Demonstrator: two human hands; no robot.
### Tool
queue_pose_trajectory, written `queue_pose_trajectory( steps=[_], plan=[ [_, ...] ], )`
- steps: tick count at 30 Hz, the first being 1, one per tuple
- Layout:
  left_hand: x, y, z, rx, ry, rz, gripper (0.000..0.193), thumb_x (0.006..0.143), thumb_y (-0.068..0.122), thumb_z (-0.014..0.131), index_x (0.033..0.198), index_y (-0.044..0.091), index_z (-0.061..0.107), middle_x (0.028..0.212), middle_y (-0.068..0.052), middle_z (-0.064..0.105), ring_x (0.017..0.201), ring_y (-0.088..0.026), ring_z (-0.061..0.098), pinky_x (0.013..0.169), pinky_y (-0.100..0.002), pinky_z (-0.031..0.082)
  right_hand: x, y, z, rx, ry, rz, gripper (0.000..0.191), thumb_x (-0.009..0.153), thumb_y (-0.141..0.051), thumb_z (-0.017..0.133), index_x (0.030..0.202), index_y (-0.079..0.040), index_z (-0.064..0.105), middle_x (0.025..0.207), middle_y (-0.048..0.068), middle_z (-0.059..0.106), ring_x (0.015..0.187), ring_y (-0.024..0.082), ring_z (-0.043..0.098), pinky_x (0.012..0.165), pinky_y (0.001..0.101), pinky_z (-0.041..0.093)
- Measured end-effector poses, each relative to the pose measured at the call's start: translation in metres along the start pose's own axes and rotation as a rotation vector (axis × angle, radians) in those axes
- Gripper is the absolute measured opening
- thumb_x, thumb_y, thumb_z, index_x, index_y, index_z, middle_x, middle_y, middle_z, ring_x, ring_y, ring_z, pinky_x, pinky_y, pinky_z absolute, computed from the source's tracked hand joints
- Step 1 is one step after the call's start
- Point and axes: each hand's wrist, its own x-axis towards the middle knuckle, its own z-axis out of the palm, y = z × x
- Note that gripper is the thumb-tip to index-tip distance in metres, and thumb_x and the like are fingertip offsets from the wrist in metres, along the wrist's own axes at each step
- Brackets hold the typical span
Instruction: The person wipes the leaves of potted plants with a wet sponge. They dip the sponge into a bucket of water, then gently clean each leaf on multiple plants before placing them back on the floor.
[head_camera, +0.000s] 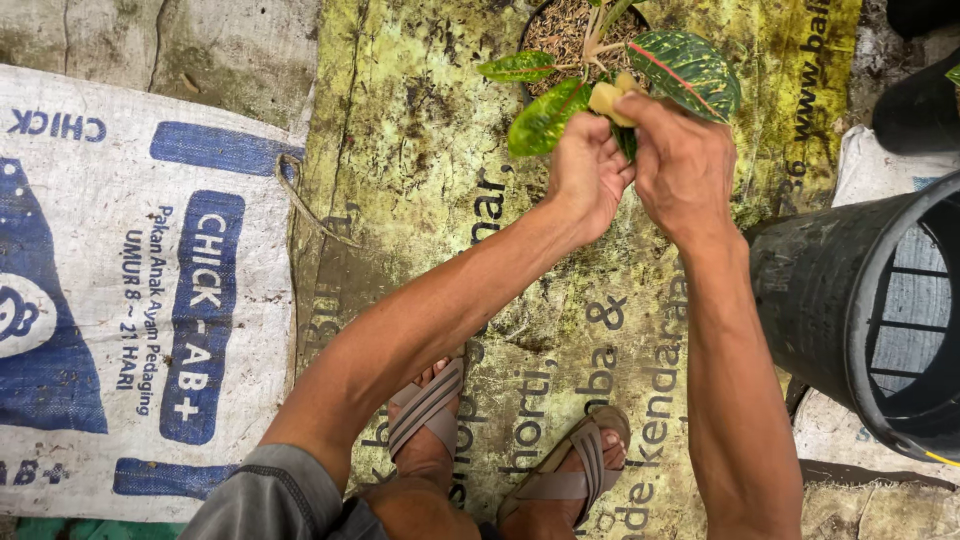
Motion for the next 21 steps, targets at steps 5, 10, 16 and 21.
queue_pose_trajectory(
  steps=[5, 10, 16, 21],
  plan=[
    [0.0, 0.005, -0.002, -0.068, 0.085, -0.113, 0.057, 0.101, 0.046, 0.046, 0.124, -0.006, 0.054, 0.108, -0.016, 0.059, 0.086, -0.021, 0.062, 0.084, -0.038, 0.053, -0.014, -0.015, -0.011, -0.264, -0.065, -0.087, 0.033, 0.095, 0.004, 0.068, 0.125, -0.011, 0.072, 0.104, 0.009, 0.075, 0.096, 0.025, 0.07, 0.082, 0.0407, 0.046],
    [-0.001, 0.006, 0.009, 0.017, 0.131, -0.053, 0.028, 0.107, 0.015, 0.055, 0.124, -0.002, 0.041, 0.11, -0.019, 0.059, 0.096, -0.025, 0.062, 0.086, -0.038, 0.058, -0.034, -0.034, -0.022, -0.235, -0.076, -0.063, 0.033, 0.096, 0.004, 0.068, 0.126, -0.01, 0.073, 0.102, 0.008, 0.074, 0.096, 0.022, 0.068, 0.081, 0.0372, 0.048],
    [-0.009, 0.026, 0.03, 0.086, 0.155, -0.055, 0.029, 0.102, 0.003, 0.044, 0.13, -0.006, 0.042, 0.121, -0.021, 0.067, 0.113, -0.03, 0.069, 0.088, -0.036, 0.065, -0.075, -0.033, -0.083, -0.249, -0.007, 0.14, 0.02, 0.105, 0.0, 0.071, 0.122, -0.009, 0.077, 0.098, 0.007, 0.075, 0.08, 0.017, 0.063, 0.07, 0.0308, 0.05],
    [-0.022, 0.031, 0.039, 0.153, 0.105, -0.107, 0.03, 0.106, 0.016, 0.052, 0.128, -0.004, 0.054, 0.12, -0.018, 0.071, 0.109, -0.025, 0.073, 0.083, -0.033, 0.062, -0.114, 0.005, -0.151, -0.159, 0.25, 0.315, 0.029, 0.108, 0.005, 0.055, 0.134, -0.001, 0.068, 0.118, 0.012, 0.072, 0.103, 0.019, 0.07, 0.092, 0.0308, 0.06]
  ],
)
